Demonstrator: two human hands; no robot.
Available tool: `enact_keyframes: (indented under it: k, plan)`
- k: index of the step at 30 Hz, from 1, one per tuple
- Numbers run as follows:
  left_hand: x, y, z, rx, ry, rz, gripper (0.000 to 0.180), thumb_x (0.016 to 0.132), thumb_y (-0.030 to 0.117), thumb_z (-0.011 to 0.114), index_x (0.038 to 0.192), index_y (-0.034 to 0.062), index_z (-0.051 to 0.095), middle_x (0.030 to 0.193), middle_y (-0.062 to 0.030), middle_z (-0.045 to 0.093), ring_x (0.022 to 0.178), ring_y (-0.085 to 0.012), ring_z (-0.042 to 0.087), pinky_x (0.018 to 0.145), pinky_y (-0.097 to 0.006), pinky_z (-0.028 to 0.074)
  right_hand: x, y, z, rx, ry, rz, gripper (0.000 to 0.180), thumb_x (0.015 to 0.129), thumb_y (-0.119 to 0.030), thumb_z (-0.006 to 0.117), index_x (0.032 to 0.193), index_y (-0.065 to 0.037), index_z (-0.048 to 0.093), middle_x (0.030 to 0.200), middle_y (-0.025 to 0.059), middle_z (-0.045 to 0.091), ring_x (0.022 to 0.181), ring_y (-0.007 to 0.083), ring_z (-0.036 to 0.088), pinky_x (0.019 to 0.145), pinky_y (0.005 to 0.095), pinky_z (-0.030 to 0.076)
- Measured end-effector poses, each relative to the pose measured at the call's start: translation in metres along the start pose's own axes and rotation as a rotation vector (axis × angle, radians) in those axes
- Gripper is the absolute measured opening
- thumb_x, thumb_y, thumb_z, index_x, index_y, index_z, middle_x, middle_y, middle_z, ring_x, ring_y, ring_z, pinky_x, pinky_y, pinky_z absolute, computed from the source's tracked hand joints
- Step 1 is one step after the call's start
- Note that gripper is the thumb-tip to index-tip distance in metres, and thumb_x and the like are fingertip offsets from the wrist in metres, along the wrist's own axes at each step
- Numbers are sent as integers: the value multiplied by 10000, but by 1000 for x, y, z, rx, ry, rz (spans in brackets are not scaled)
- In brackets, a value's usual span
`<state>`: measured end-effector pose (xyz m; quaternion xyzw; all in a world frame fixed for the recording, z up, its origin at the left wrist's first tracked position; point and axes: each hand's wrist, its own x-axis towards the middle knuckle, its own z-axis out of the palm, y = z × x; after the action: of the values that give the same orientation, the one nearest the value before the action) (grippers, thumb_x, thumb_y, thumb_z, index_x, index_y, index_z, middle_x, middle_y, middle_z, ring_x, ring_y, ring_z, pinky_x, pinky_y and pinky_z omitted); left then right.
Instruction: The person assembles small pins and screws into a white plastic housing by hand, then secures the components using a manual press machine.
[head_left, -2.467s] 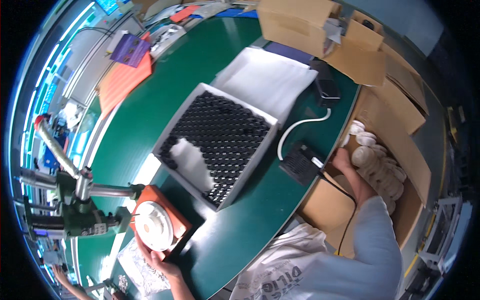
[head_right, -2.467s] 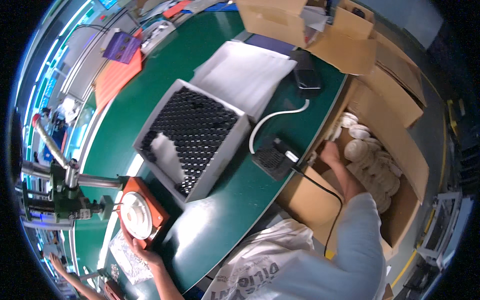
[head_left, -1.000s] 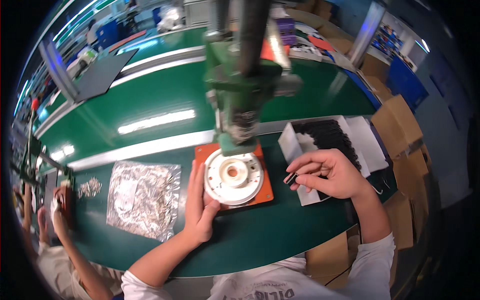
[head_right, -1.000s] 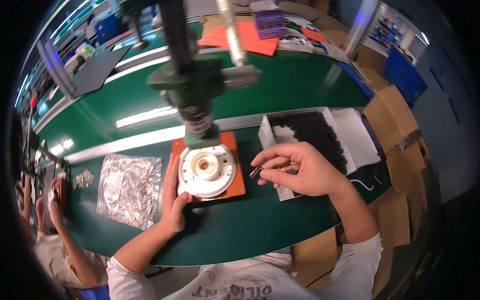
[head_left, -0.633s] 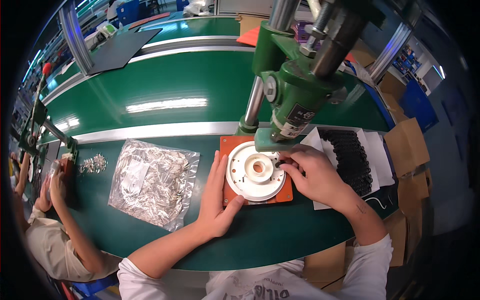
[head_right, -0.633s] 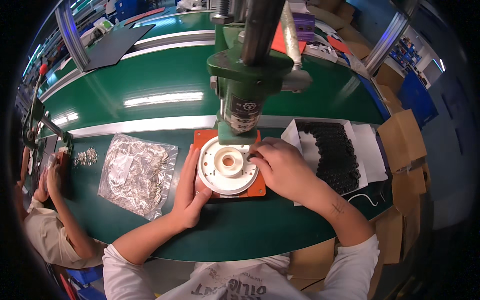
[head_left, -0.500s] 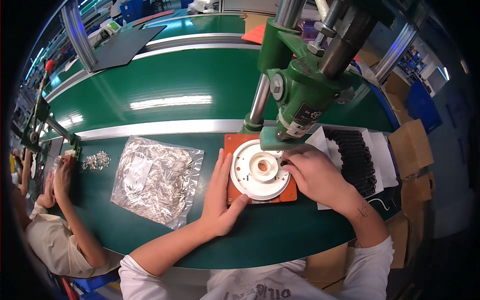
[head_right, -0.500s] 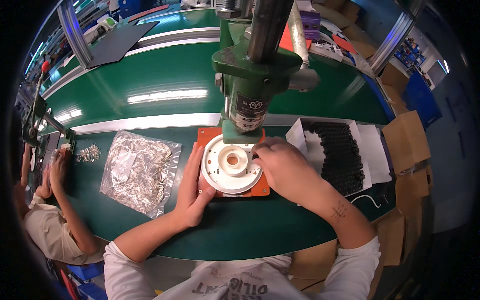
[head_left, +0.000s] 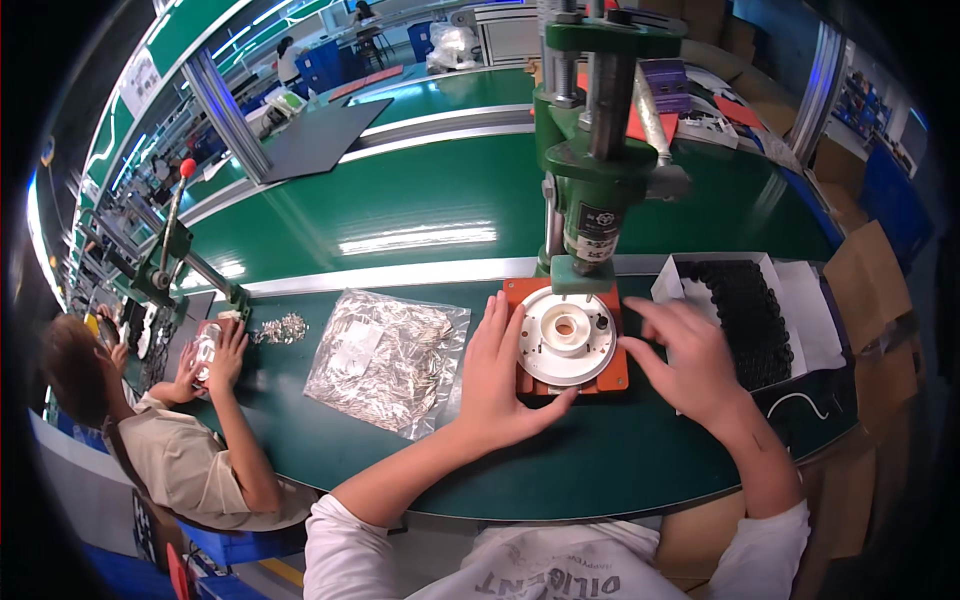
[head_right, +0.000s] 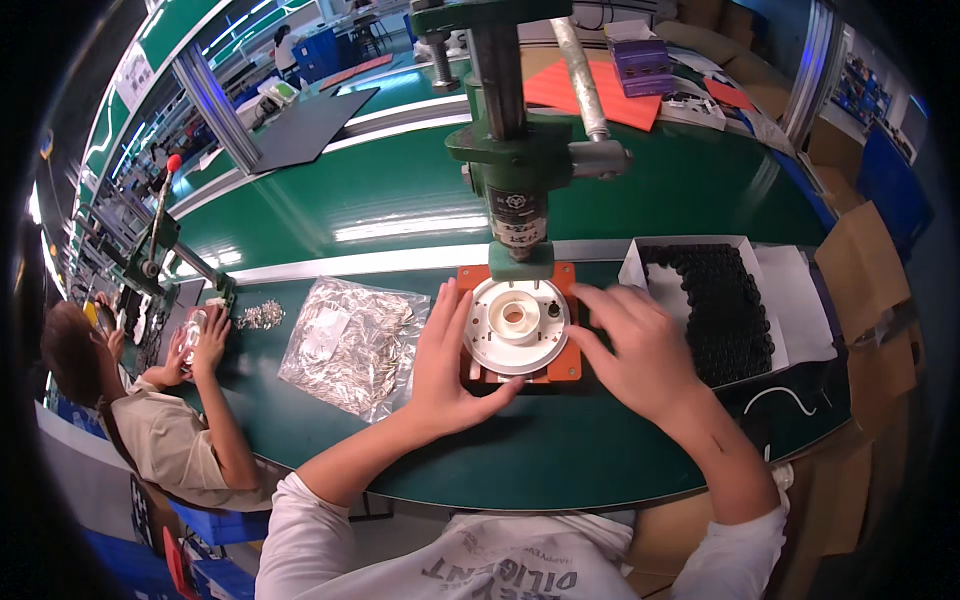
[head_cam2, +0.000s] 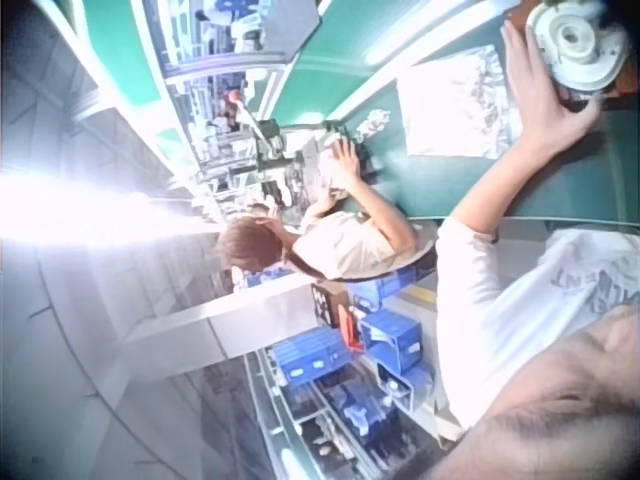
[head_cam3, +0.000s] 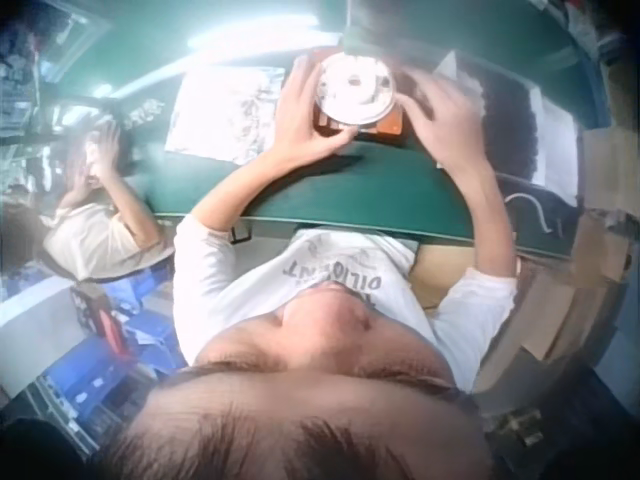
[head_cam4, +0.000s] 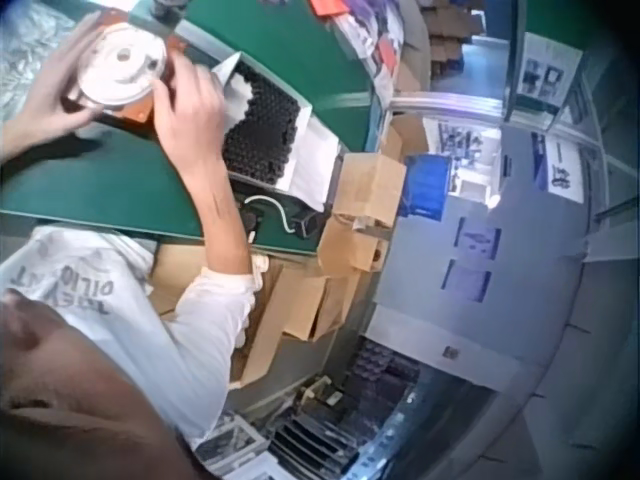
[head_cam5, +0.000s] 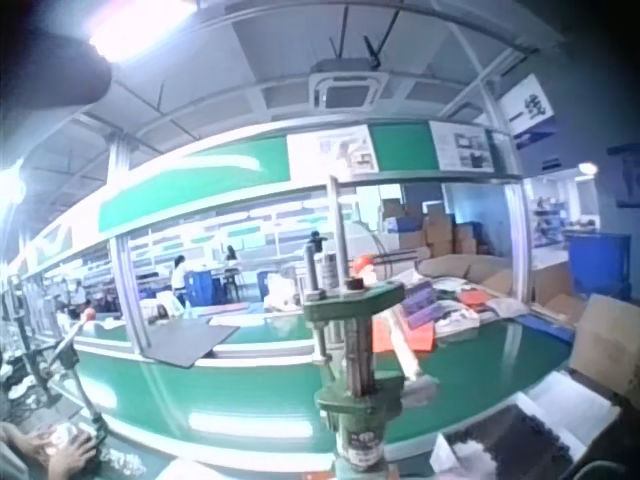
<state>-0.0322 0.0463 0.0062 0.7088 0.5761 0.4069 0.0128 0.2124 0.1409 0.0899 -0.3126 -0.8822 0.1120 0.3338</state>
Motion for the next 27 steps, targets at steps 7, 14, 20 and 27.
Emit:
enact_keyframes:
  k: [7, 14, 20, 27]
  plan:
    - [38, -5, -4, -32, -121, 134, 1148, 674, 460, 979, 1533, -57, 419, 1551, -339, 436, 1469, -521, 402, 1198, -569, 356, -202, 83, -126, -333, 944, 199, 220, 1057, -14, 589, 1208, 124, 672, 1022, 148, 726, 780, 146, 622, 671, 271, 501]
    - [38, -20, -2, -357, -155, -116, 978, 681, 196, 972, 1506, -27, 497, 1518, -205, 552, 1413, -345, 530, 1221, -448, 374, -344, 196, -113, -381, 1066, 719, 156, 1054, -163, 687, 1150, -65, 761, 940, -3, 729, 836, 78, 651, 739, 249, 536]
    - [46, -34, -11, -437, -323, -133, 1003, 760, 362, 864, 1572, -49, 441, 1566, -183, 515, 1445, -308, 484, 1236, -437, 308, -387, 194, -82, -340, 850, 810, 670, 972, 26, 576, 1597, -142, 402, 870, 134, 665, 688, 233, 669, 630, 346, 526]
    - [28, -34, -18, -438, -391, -220, 1043, 729, 355, 819, 1592, -61, 406, 1615, -214, 457, 1491, -327, 438, 1248, -458, 300, -464, 209, -8, -593, 971, 939, 261, 998, -44, 593, 1253, -12, 546, 1062, 213, 661, 929, 409, 683, 808, 441, 551]
